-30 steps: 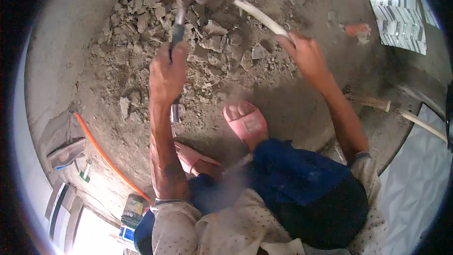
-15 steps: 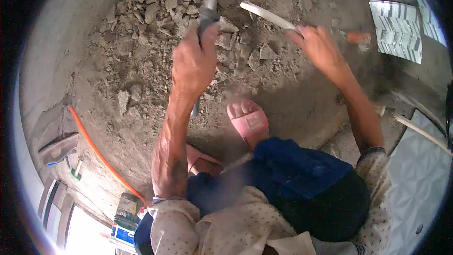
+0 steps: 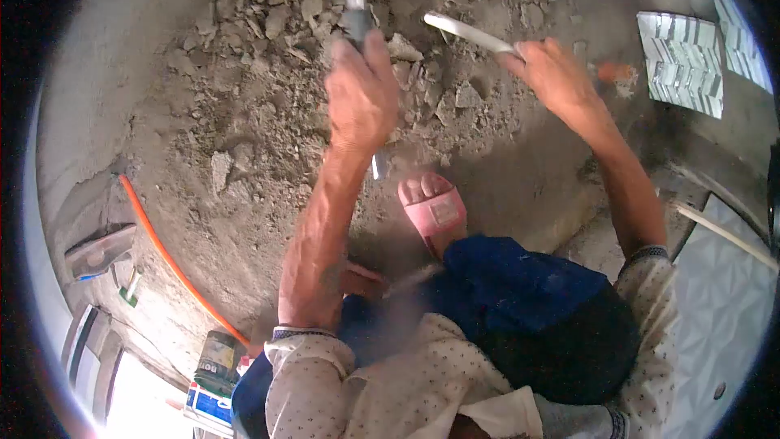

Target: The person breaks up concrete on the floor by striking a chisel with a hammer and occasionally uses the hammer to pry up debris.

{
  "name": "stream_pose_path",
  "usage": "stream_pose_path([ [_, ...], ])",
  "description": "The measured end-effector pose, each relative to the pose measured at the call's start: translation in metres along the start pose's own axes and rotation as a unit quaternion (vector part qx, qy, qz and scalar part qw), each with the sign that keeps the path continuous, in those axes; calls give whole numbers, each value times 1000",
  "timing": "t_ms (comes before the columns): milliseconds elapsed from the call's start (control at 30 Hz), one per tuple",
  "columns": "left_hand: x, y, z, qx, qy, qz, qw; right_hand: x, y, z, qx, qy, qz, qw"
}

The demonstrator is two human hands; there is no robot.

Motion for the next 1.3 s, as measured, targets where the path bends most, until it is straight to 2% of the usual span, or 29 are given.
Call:
stream_pose_path([
  [33, -7, 16, -21, 131, 56, -136, 980, 3, 1, 4, -5, 4, 4, 1000],
  [67, -16, 22, -38, 260, 110, -263, 923, 4, 0, 3, -9, 9, 9, 1000],
  [100, -13, 26, -35, 127, 143, -192, 963, 5, 1, 2, -12, 17, 12, 1000],
  [200, 2, 27, -1, -24, 104, -16, 994, -1, -4, -1, 25, 43, -36, 998],
  [267, -1, 20, 6, -4, 5, -80, 997, -4, -4, -10, 26, 32, -13, 999],
  [333, 5, 9, 7, -78, -77, 36, 993, -2, -5, -8, 4, 8, -6, 1000],
  [400, -3, 18, -16, 20, 11, -44, 999, -4, -1, -1, -37, -9, -7, 999],
  [467, -17, 25, -44, 161, 155, -188, 956, -3, 2, 5, -28, -6, -8, 1000],
  [500, -7, 14, -22, 90, 193, -92, 973, -4, 1, 3, -23, 3, -10, 1000],
  [600, 6, 15, 3, -44, 82, 25, 995, -5, -11, -20, -27, 0, -30, 999],
  [667, 0, 18, -13, -2, -10, -99, 995, -7, -9, -14, -25, 0, -22, 999],
  [700, -7, 24, -29, 26, 14, -138, 990, -7, -7, -7, -24, -2, -15, 1000],
  [767, -14, 29, -40, 90, 52, -210, 972, -4, -2, 1, -40, 54, -18, 998],
  [867, -6, 14, -16, 121, 164, -281, 938, 1, 3, 7, -31, 97, -46, 994],
  [900, 6, 28, -10, 14, 145, -124, 982, -4, 2, 2, -23, 114, -64, 991],
  [933, 5, 24, -3, -31, 72, -51, 996, -11, 2, -5, -22, 96, -43, 994],
  [1000, 7, 2, 8, -112, -90, 69, 987, -10, -4, -7, -25, 26, -11, 999],
  [1033, 0, 6, 0, -153, -83, 137, 975, -11, -3, -5, -25, 34, -11, 999],
  [1133, -10, 39, -42, -12, 135, 109, 985, -6, 4, 4, -41, 107, -26, 993],
  [1167, -9, 58, -52, 26, 181, -19, 983, -4, 5, 7, -35, 83, -34, 995],
  [1267, 3, 16, -4, -27, 138, 95, 986, -17, 0, -4, -32, 65, -51, 996],
  [1300, 5, 24, -7, -75, 30, 22, 997, -17, 0, -5, -41, 68, -41, 996],
])
Point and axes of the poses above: each hand's wrist, its own x-axis towards the middle knuckle, its own z-axis out of the back of the hand, y = z × x, the point moved 7 cm from there along x, towards the middle knuckle, and after that the axes turned 15 degrees about -x, right-handed, at the moved point
